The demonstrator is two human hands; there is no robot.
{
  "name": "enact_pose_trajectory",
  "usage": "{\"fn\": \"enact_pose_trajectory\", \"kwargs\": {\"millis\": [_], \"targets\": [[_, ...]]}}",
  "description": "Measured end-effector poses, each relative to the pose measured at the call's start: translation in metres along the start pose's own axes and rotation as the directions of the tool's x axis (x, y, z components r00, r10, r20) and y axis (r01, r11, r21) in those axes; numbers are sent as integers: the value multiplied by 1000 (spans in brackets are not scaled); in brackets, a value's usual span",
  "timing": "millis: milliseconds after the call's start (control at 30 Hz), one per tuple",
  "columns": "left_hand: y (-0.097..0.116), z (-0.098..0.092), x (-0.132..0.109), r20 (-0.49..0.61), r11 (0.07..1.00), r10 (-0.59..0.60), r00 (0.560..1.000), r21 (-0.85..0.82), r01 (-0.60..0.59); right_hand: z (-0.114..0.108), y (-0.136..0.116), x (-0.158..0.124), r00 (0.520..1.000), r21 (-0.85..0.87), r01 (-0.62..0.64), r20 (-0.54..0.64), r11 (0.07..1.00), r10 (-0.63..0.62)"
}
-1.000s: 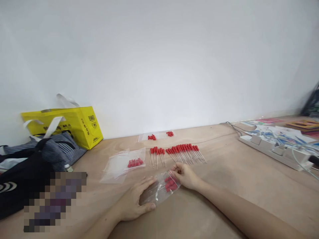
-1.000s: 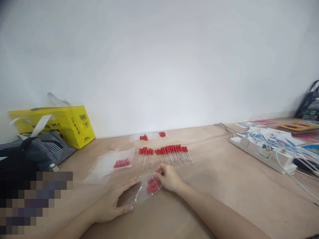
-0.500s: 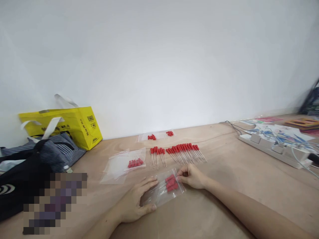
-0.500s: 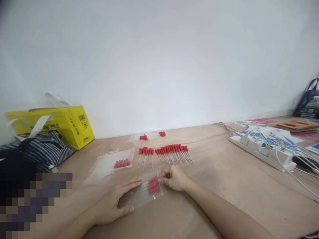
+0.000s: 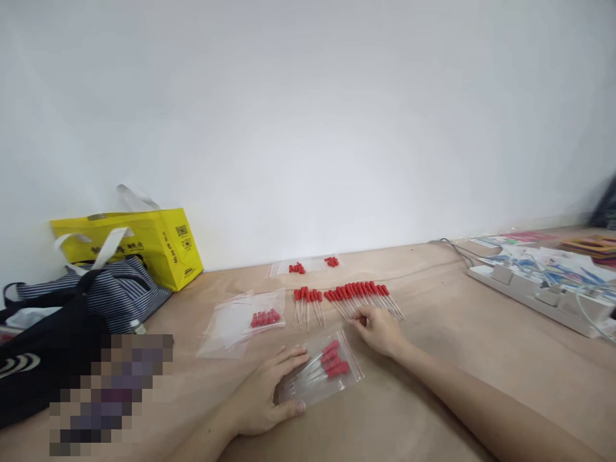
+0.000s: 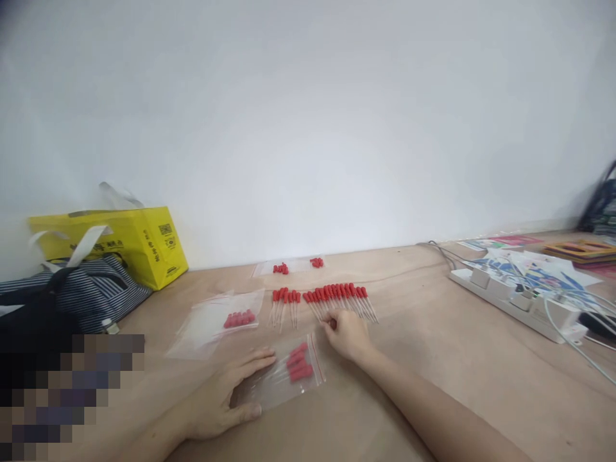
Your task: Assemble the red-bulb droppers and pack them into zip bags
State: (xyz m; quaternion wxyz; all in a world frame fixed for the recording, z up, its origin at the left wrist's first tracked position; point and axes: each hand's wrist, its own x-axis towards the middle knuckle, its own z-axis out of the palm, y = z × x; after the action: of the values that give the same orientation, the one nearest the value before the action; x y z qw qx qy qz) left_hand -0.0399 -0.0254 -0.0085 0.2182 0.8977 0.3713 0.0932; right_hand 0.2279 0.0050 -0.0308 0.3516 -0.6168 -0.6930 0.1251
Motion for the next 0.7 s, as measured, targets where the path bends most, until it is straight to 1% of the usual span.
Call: {"fn": "enact_pose_trajectory", "kwargs": {"millis": [67,133,200,300,433,533,600,700], "targets": [[4,-2,0,-5,1000,-7,1000,-6,7,0,-4,9,998,-142,-43,-42,989,37],[6,-3,-1,-1,1000,-14,1000,-9,14,4,-11,19,998,-238,-55,-31,970,49],[4,-2,-1,11,1000,-23,1000,-2,23,12,-20,30,998,-308,-68,-5,949,70],[-5,2,-1,8,1000,-5,1000,0,5,26,-31,47,992,-362,-114,17,925,129],[-17,9,-1,-18,1000,27,999,-15,-27,41,-41,63,984,-344,-162,16,925,178],[-16,8,-2,3,1000,13,1000,-4,-13,43,-44,67,983,-286,-169,20,943,182],[-12,6,-2,24,1000,2,1000,1,-2,37,-43,65,987,-221,-151,21,964,159],[-5,2,-1,37,1000,-12,999,1,12,16,-32,53,997,-99,-75,17,992,77]]}}
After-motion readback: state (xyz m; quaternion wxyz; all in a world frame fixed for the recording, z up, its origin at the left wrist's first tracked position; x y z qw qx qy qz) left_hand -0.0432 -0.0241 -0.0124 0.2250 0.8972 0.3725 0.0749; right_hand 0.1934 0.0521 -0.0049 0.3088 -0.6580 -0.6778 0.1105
